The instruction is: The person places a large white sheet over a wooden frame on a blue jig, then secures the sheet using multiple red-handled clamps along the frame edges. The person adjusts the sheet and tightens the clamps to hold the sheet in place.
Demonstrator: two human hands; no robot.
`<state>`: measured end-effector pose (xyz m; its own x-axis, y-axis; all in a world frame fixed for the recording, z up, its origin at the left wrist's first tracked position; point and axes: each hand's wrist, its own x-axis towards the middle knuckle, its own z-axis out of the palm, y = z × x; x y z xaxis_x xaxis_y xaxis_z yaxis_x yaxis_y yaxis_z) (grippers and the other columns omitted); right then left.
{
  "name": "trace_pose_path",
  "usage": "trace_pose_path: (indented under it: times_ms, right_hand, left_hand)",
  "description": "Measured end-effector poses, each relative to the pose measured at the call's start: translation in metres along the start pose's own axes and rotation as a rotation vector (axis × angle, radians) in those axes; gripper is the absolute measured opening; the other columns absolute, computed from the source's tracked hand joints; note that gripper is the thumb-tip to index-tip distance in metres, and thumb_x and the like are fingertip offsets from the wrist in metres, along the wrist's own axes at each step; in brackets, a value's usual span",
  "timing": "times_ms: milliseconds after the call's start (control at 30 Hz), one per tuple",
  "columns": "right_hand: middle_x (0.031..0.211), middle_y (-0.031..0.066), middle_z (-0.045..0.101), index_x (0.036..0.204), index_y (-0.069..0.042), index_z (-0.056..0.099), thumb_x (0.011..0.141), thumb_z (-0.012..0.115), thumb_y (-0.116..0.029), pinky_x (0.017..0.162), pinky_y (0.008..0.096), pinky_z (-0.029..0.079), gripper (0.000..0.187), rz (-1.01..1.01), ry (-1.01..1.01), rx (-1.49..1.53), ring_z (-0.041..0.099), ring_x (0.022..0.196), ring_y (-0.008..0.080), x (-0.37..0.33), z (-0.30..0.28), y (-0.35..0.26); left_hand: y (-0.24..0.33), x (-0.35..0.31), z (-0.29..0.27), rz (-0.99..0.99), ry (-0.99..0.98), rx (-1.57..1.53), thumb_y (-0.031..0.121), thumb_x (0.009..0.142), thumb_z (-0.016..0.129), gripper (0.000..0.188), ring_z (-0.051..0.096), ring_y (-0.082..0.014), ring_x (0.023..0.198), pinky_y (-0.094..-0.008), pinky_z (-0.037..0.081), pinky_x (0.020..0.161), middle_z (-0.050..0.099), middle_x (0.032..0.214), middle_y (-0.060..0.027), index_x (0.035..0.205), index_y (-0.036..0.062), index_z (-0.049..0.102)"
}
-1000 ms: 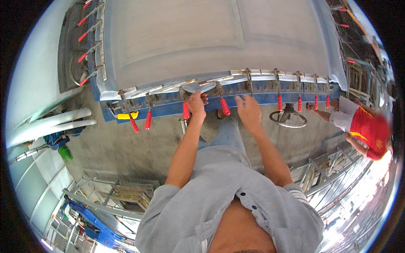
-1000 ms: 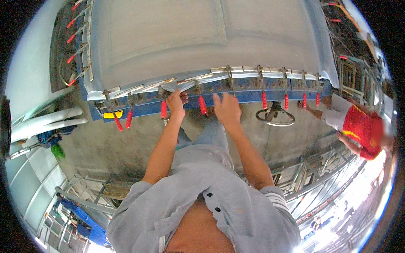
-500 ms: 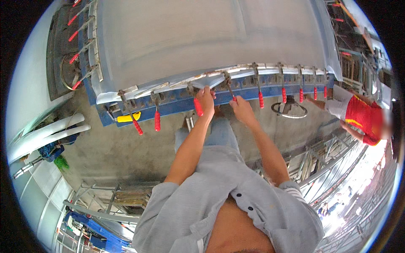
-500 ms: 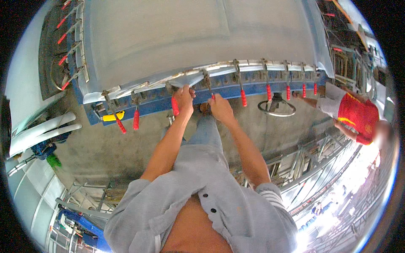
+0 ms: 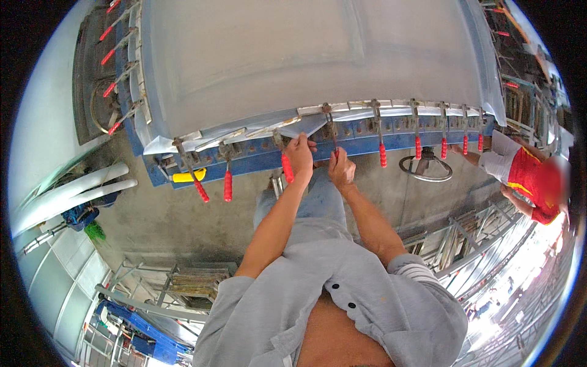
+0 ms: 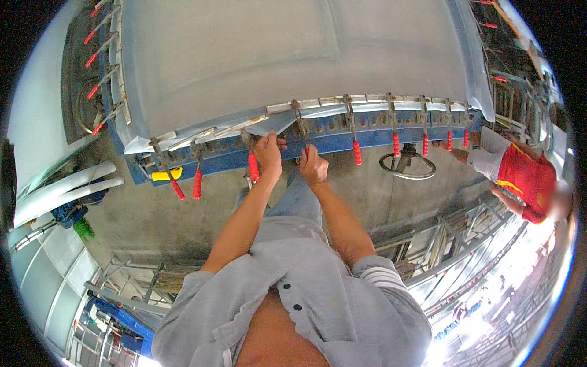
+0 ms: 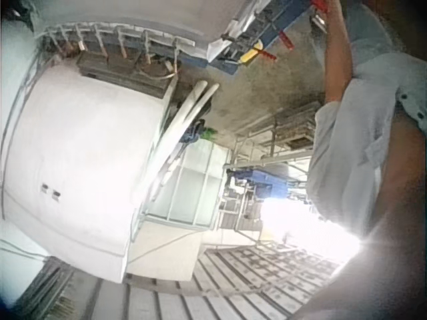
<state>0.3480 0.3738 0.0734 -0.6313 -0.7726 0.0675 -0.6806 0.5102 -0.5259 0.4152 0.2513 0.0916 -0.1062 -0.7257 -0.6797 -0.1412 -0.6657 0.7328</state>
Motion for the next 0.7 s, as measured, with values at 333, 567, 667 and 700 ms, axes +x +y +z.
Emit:
trace_pose_path:
  times_ms: [333, 567, 667, 700]
  right_hand:
    - [0.078, 0.0222, 0.063, 0.106, -0.004, 0.05, 0.091, 0.05, -0.034, 0.069, 0.0522, 0.046, 0.034, 0.199, -0.262, -0.19, 0.061, 0.074, 0.0433, 0.028, -0.052, -0.036]
    - [0.081, 0.0252, 0.063, 0.093, -0.003, 0.054, 0.091, 0.042, -0.044, 0.073, 0.0519, 0.046, 0.042, 0.456, -0.301, -0.035, 0.061, 0.082, 0.0441, 0.027, -0.025, -0.019]
    - [0.078, 0.0234, 0.063, 0.092, -0.004, 0.054, 0.092, 0.042, -0.042, 0.069, 0.0522, 0.047, 0.04, 0.466, -0.17, -0.15, 0.061, 0.076, 0.044, 0.013, -0.009, -0.021]
    - [0.077, 0.0228, 0.063, 0.092, -0.004, 0.054, 0.092, 0.043, -0.042, 0.068, 0.0524, 0.047, 0.04, 0.467, -0.163, -0.172, 0.061, 0.074, 0.0439, 0.002, -0.014, -0.027]
  left_hand:
    - [-0.001, -0.013, -0.054, -0.079, -0.376, -0.129, 0.025, 0.088, 0.059, 0.023, 0.059, -0.0134, 0.057, -0.0249, 0.044, 0.048, 0.064, 0.073, -0.0068, 0.086, 0.0018, 0.061]
    - [-0.012, -0.032, -0.165, -0.107, -0.344, 0.018, 0.02, 0.086, 0.061, 0.018, 0.06, -0.0122, 0.064, -0.0239, 0.045, 0.053, 0.064, 0.074, -0.0054, 0.088, 0.002, 0.062]
    - [-0.009, -0.029, -0.2, -0.172, -0.346, 0.004, 0.02, 0.087, 0.059, 0.017, 0.06, -0.0127, 0.066, -0.0241, 0.045, 0.054, 0.064, 0.075, -0.0046, 0.091, 0.0027, 0.062]
    - [-0.011, -0.041, -0.209, -0.174, -0.306, 0.039, 0.026, 0.088, 0.058, 0.022, 0.061, -0.0126, 0.07, -0.0272, 0.049, 0.062, 0.065, 0.081, -0.0049, 0.093, 0.005, 0.062]
